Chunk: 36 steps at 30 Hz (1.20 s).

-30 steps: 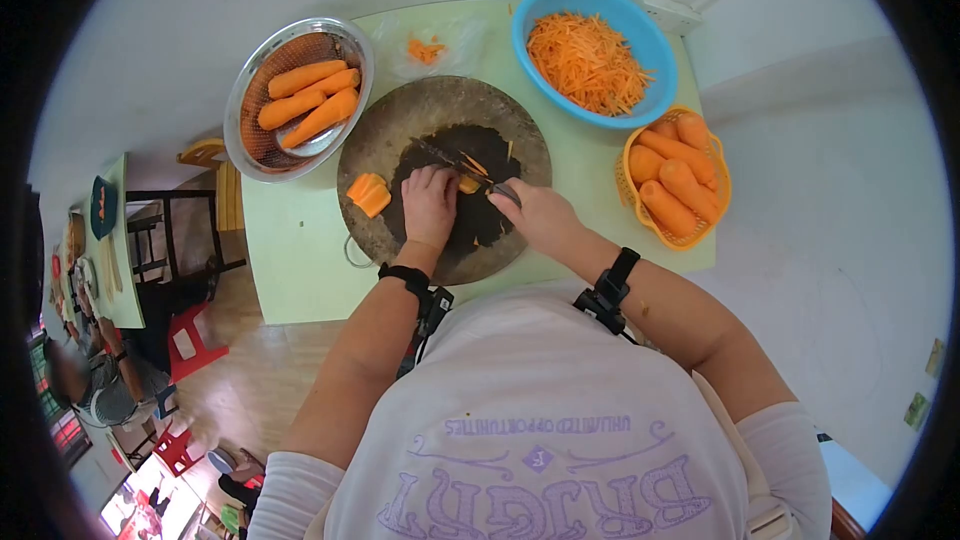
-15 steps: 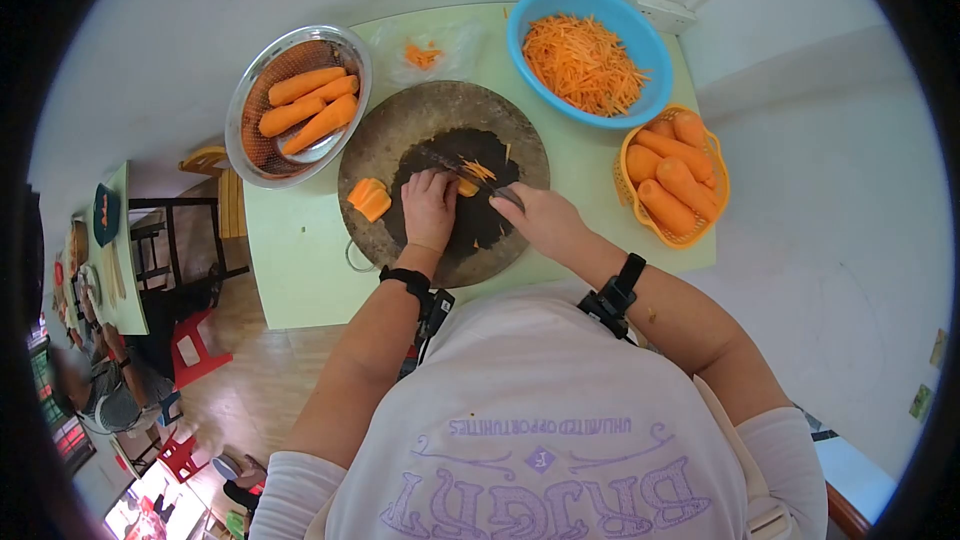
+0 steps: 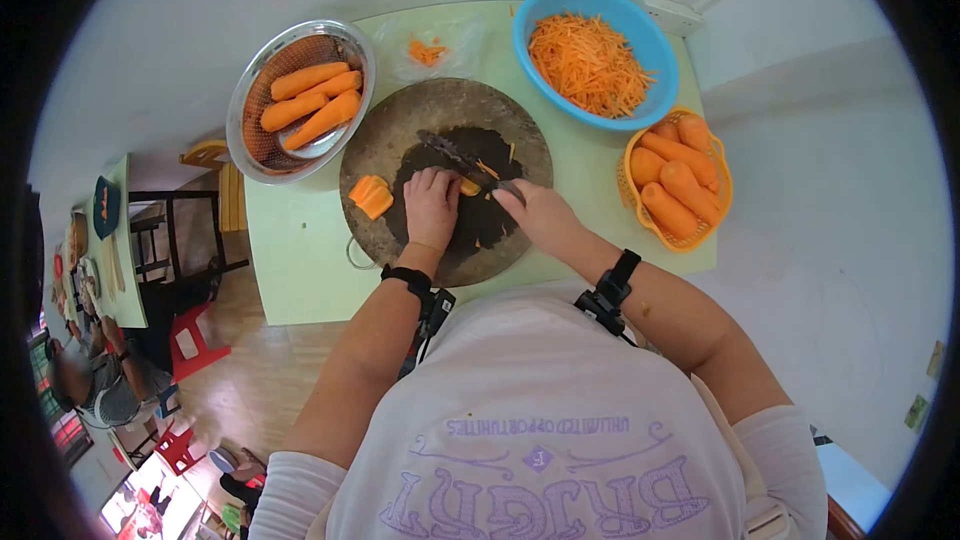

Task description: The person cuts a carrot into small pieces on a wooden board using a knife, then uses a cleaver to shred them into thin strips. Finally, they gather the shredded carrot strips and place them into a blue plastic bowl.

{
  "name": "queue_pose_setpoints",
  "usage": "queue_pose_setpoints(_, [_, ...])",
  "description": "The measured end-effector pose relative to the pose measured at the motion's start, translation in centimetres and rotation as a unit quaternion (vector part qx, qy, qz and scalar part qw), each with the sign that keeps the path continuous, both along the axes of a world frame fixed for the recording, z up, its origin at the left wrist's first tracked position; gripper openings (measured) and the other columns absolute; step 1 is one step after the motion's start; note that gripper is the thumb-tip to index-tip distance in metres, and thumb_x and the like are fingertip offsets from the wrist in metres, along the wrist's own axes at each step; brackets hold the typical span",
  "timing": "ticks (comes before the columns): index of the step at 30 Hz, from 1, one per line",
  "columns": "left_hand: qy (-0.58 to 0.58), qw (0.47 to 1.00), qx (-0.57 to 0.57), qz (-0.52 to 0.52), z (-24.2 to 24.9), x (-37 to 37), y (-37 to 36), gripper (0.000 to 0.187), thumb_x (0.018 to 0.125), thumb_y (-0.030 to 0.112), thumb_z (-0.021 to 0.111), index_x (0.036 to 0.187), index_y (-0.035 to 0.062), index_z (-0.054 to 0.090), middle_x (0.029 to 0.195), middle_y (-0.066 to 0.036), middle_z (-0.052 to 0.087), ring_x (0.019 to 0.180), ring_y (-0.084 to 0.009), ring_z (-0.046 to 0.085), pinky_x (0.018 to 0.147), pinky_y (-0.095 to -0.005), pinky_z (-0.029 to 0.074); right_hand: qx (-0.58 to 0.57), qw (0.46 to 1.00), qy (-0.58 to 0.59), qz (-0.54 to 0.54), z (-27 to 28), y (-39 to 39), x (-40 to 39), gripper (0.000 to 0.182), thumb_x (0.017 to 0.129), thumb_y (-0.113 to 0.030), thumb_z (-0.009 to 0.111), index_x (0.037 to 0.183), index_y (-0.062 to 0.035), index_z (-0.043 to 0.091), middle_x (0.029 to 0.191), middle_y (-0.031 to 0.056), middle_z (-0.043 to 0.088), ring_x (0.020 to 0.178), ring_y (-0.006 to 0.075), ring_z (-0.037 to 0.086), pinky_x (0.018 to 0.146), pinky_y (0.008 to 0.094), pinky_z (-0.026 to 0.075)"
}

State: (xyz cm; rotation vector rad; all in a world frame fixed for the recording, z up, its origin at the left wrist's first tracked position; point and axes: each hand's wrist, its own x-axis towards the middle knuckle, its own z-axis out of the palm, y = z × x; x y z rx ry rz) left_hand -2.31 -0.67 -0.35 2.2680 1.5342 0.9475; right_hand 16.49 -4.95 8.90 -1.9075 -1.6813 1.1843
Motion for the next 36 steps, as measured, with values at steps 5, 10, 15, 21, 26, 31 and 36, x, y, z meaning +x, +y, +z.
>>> queue_pose_setpoints(5, [0.005,1.000,-0.001,-0.002,-0.2,-0.1,0.1,0.012,0.080,0.013,0.069,0.091,0.0108,0.065,0.094,-0.005,0.062,0.091,-0.0257,0.058,0.078,-0.0382,0.042,-0.004,1.000,-0.009,0.005,0.9,-0.2,0.3,0.037,0.099,-0.035,0.054,0.105,0.0003,0.062,0.078,0.0186,0.063,0.072,0.0328,0.062,0.068,0.0389,0.049])
queue_pose_setpoints(10, [0.008,1.000,-0.006,0.000,-0.2,-0.1,0.1,0.011,0.081,0.013,0.069,0.091,0.0106,0.064,0.093,-0.005,0.061,0.091,-0.0266,0.057,0.078,-0.0383,0.042,0.020,0.999,-0.014,0.036,1.3,-0.6,0.4,0.036,0.099,-0.035,0.054,0.105,-0.0005,0.062,0.076,0.0177,0.062,0.070,0.0319,0.061,0.067,0.0389,0.048])
queue_pose_setpoints(15, [0.011,1.000,-0.005,-0.003,-0.2,-0.1,0.1,0.011,0.081,0.014,0.069,0.091,0.0102,0.064,0.092,-0.006,0.061,0.090,-0.0268,0.057,0.078,-0.0383,0.041,-0.020,0.999,-0.026,0.041,1.5,-0.6,0.4,0.041,0.098,-0.042,0.052,0.107,-0.0041,0.063,0.084,0.0197,0.067,0.081,0.0386,0.065,0.071,0.0444,0.050])
queue_pose_setpoints(21, [0.013,1.000,-0.009,0.000,-0.2,-0.2,0.1,0.011,0.081,0.014,0.069,0.090,0.0099,0.064,0.091,-0.006,0.061,0.089,-0.0268,0.057,0.076,-0.0386,0.041,0.000,0.998,-0.043,0.053,1.4,-0.7,0.0,0.041,0.099,-0.042,0.051,0.105,-0.0031,0.061,0.082,0.0197,0.067,0.080,0.0387,0.065,0.070,0.0456,0.050])
queue_pose_setpoints(26, [-0.002,1.000,-0.001,-0.001,0.0,-0.2,0.1,0.011,0.081,0.013,0.070,0.090,0.0094,0.064,0.090,-0.006,0.061,0.088,-0.0267,0.057,0.076,-0.0386,0.041,0.016,0.997,-0.052,0.061,0.0,-0.2,-0.4,0.043,0.099,-0.043,0.051,0.103,-0.0006,0.060,0.080,0.0218,0.066,0.079,0.0406,0.064,0.069,0.0470,0.049])
queue_pose_setpoints(31, [-0.007,1.000,-0.002,-0.002,0.3,-0.1,0.1,0.010,0.081,0.011,0.069,0.089,0.0092,0.063,0.091,-0.005,0.062,0.088,-0.0265,0.057,0.076,-0.0381,0.041,0.051,0.996,-0.063,0.042,-0.5,-0.2,-0.4,0.043,0.099,-0.042,0.051,0.103,-0.0002,0.059,0.080,0.0231,0.065,0.079,0.0421,0.063,0.069,0.0475,0.049])
queue_pose_setpoints(36, [-0.024,1.000,-0.002,-0.019,0.4,-0.5,0.1,0.011,0.081,0.010,0.068,0.090,0.0100,0.064,0.092,-0.005,0.062,0.090,-0.0263,0.058,0.077,-0.0378,0.042,-0.005,1.000,-0.005,0.012,-0.1,0.1,0.2,0.043,0.098,-0.044,0.053,0.106,-0.0026,0.062,0.086,0.0222,0.067,0.082,0.0416,0.064,0.072,0.0467,0.050])
